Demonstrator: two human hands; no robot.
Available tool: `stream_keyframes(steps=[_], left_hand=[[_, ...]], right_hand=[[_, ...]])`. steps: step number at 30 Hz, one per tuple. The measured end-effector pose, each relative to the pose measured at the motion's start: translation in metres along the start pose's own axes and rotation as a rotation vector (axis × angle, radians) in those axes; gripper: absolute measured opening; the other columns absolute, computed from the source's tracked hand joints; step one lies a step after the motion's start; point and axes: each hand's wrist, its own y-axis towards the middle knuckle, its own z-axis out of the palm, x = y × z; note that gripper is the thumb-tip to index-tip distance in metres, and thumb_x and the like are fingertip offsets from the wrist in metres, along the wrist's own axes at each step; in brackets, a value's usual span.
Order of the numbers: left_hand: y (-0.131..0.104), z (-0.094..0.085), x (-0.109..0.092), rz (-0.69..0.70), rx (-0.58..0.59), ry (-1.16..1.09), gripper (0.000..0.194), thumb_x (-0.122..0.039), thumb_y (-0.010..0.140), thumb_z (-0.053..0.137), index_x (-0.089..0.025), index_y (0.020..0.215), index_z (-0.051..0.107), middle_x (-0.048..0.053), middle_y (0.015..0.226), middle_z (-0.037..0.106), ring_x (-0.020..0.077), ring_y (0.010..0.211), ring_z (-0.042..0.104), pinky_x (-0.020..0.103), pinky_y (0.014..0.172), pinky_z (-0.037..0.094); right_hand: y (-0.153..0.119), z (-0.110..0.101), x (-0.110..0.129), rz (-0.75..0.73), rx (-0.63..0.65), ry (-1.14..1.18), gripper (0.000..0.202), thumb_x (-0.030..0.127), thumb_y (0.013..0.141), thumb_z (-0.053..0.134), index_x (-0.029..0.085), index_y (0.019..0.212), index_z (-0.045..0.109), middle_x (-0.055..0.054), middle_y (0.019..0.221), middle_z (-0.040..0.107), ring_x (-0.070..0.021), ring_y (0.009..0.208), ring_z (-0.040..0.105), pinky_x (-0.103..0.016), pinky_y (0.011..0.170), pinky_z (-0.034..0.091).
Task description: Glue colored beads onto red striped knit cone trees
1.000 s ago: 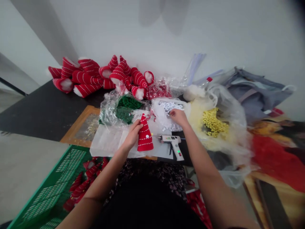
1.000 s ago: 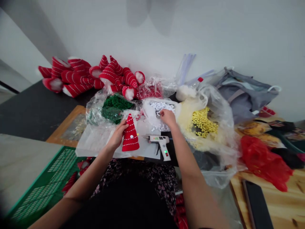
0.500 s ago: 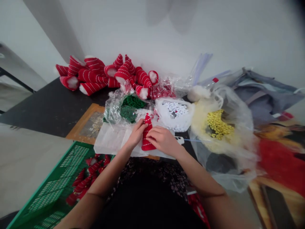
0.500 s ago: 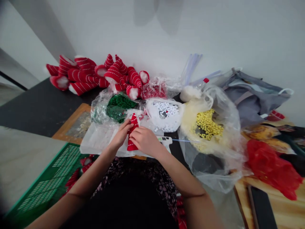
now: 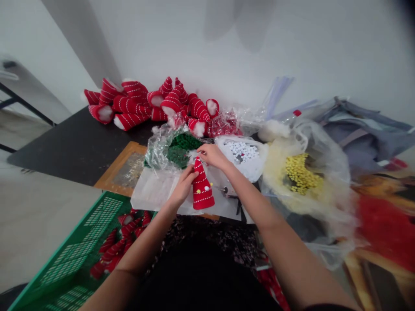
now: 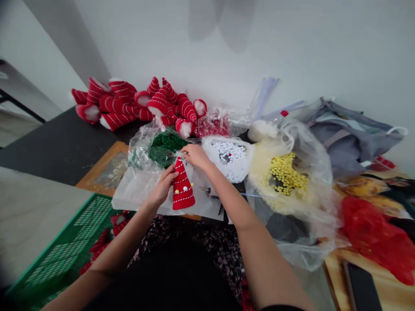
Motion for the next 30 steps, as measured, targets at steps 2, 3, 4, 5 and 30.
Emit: stream_keyframes(steps=[2, 3, 4, 5, 30], left_hand=[[0.0, -0.002, -0.001, 0.009, -0.004, -0.012, 0.027, -0.044, 0.077, 0.069, -0.022, 0.093, 0.066, 0.002, 0.097, 0.069, 0.0229, 0.094, 0.063, 0.033, 0.087, 0.053], [0.001, -0.003, -0.002, 0.012, -0.005, -0.015, 0.027, -0.044, 0.077, 0.069, -0.022, 0.093, 0.066, 0.002, 0.096, 0.069, 0.0227, 0.093, 0.063, 0.033, 0.087, 0.053], [0.001, -0.004, -0.002, 0.011, -0.003, -0.015, 0.028, -0.044, 0.077, 0.069, -0.022, 0.093, 0.066, 0.002, 0.096, 0.069, 0.0225, 0.093, 0.063, 0.033, 0.087, 0.053], [0.001, -0.005, -0.002, 0.008, -0.003, -0.014, 0.028, -0.043, 0.077, 0.069, -0.022, 0.094, 0.066, 0.002, 0.096, 0.069, 0.0224, 0.093, 0.063, 0.033, 0.086, 0.054], [0.001, -0.003, 0.003, -0.046, -0.034, -0.009, 0.03, -0.045, 0.076, 0.073, -0.022, 0.097, 0.072, 0.004, 0.102, 0.075, 0.0267, 0.102, 0.067, 0.036, 0.092, 0.055]], right_hand=[[0.02, 0.014, 0.005, -0.038, 0.074, 0.005, 0.033, 0.004, 0.092, 0.066, 0.015, 0.119, 0.083, -0.012, 0.125, 0.081, -0.0236, 0.109, 0.074, -0.031, 0.099, 0.052], [0.028, 0.021, 0.008, -0.059, 0.105, 0.011, 0.033, 0.005, 0.09, 0.069, 0.015, 0.118, 0.083, -0.011, 0.124, 0.081, -0.0234, 0.11, 0.074, -0.03, 0.099, 0.052], [0.033, 0.027, 0.01, -0.077, 0.132, 0.018, 0.032, 0.007, 0.088, 0.072, 0.016, 0.115, 0.084, -0.01, 0.122, 0.082, -0.0231, 0.109, 0.074, -0.029, 0.098, 0.052], [0.037, 0.033, 0.012, -0.091, 0.152, 0.024, 0.03, 0.008, 0.085, 0.076, 0.017, 0.112, 0.085, -0.01, 0.119, 0.082, -0.0229, 0.106, 0.074, -0.028, 0.097, 0.053], [-0.005, 0.007, -0.014, 0.018, -0.098, 0.304, 0.019, 0.016, 0.088, 0.072, 0.017, 0.102, 0.085, -0.008, 0.102, 0.084, -0.0217, 0.089, 0.077, -0.032, 0.085, 0.057]])
